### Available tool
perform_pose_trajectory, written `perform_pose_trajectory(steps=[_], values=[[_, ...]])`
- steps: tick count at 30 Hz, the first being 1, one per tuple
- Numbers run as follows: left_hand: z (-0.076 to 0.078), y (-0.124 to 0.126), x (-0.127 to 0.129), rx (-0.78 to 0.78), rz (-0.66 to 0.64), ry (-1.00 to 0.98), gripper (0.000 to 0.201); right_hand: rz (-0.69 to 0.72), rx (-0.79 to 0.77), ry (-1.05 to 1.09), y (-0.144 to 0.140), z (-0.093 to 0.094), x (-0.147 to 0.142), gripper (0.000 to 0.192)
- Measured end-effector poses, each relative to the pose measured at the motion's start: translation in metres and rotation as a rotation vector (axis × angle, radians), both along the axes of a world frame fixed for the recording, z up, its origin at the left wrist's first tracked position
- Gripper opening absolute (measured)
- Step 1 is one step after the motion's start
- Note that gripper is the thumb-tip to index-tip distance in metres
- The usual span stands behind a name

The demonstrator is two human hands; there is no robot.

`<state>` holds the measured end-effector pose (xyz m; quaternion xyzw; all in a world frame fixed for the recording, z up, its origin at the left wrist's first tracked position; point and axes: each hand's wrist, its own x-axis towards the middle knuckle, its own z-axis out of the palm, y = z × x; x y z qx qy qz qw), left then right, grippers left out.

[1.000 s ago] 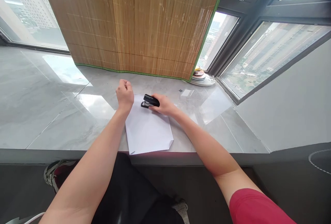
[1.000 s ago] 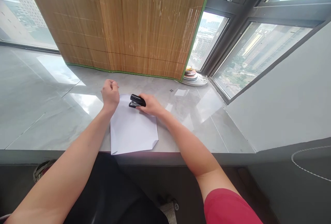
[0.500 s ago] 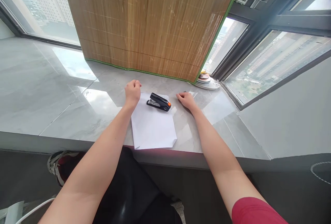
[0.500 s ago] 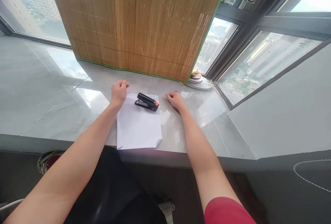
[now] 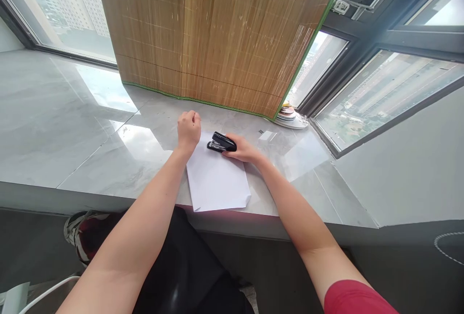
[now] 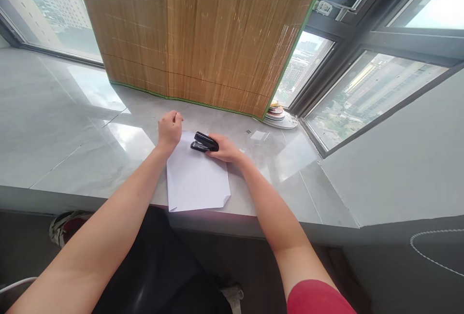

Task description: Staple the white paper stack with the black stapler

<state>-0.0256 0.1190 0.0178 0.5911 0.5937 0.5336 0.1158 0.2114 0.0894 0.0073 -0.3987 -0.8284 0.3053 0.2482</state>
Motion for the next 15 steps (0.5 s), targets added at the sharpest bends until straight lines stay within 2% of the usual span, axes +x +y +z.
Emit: perform_pose_trajectory(steps=[5,8,13,15], values=[[0.001,-0.002,0.001,0.023,0.002,-0.003,0.031,-0.019,-0.013,-0.026,0.0,0.001,0.016,0.045],[0.001,-0.001,0.001,0.018,0.003,-0.014,0.032,-0.054,-0.016,-0.104,-0.007,0.005,0.045,0.04],[-0.002,0.002,0.0,-0.023,-0.012,-0.02,0.033,-0.28,-0.008,-0.159,-0.026,0.002,0.105,0.036],[-0.004,0.002,0.0,-0.034,-0.038,0.001,0.034,-0.325,0.003,-0.157,-0.031,0.0,0.122,0.038]])
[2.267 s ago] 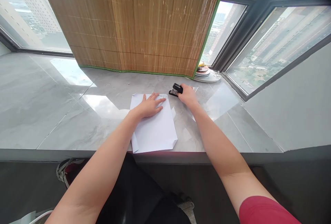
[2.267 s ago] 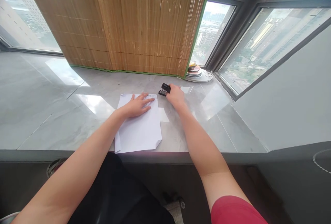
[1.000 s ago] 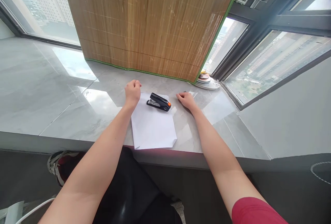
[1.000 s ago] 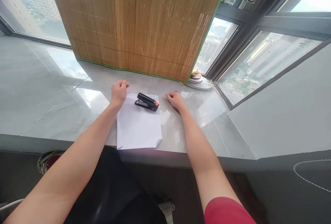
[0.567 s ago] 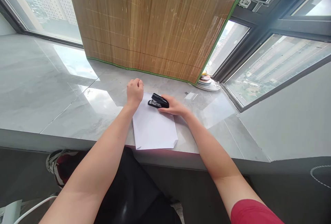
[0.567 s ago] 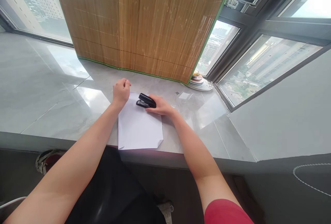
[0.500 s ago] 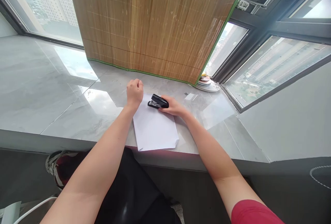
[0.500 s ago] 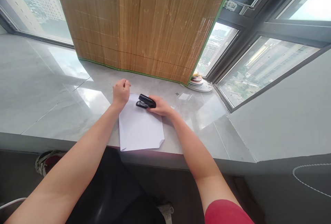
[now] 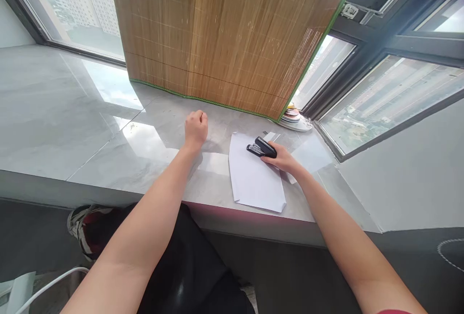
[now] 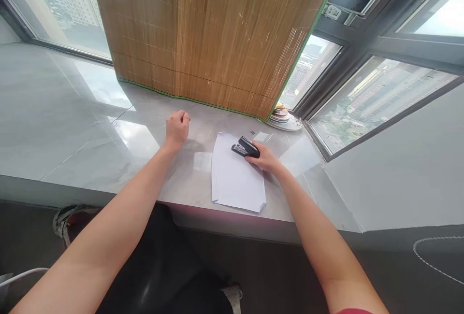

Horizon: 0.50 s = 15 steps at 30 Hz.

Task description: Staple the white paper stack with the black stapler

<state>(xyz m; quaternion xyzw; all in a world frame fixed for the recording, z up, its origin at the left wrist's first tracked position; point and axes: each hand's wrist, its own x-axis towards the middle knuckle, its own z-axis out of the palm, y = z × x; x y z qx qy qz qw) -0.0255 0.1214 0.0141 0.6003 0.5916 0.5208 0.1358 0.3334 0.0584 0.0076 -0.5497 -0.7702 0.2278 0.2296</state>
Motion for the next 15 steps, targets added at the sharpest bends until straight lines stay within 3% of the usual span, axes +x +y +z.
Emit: perform_pose_trajectory(steps=[6,9,13,15], values=[[-0.001,0.0,0.0,-0.01,-0.028,0.019,0.034,-0.019,-0.071,0.025,0.0,0.001,0.031,0.05],[-0.001,0.0,-0.001,-0.009,-0.035,0.022,0.034,-0.062,-0.094,0.189,0.011,-0.003,0.053,0.051],[-0.001,0.0,0.0,-0.002,-0.044,0.022,0.033,-0.481,0.18,0.638,0.03,-0.024,0.084,0.06],[0.0,-0.001,0.0,-0.004,-0.05,0.001,0.031,-0.628,0.218,0.699,0.035,-0.034,0.093,0.062]])
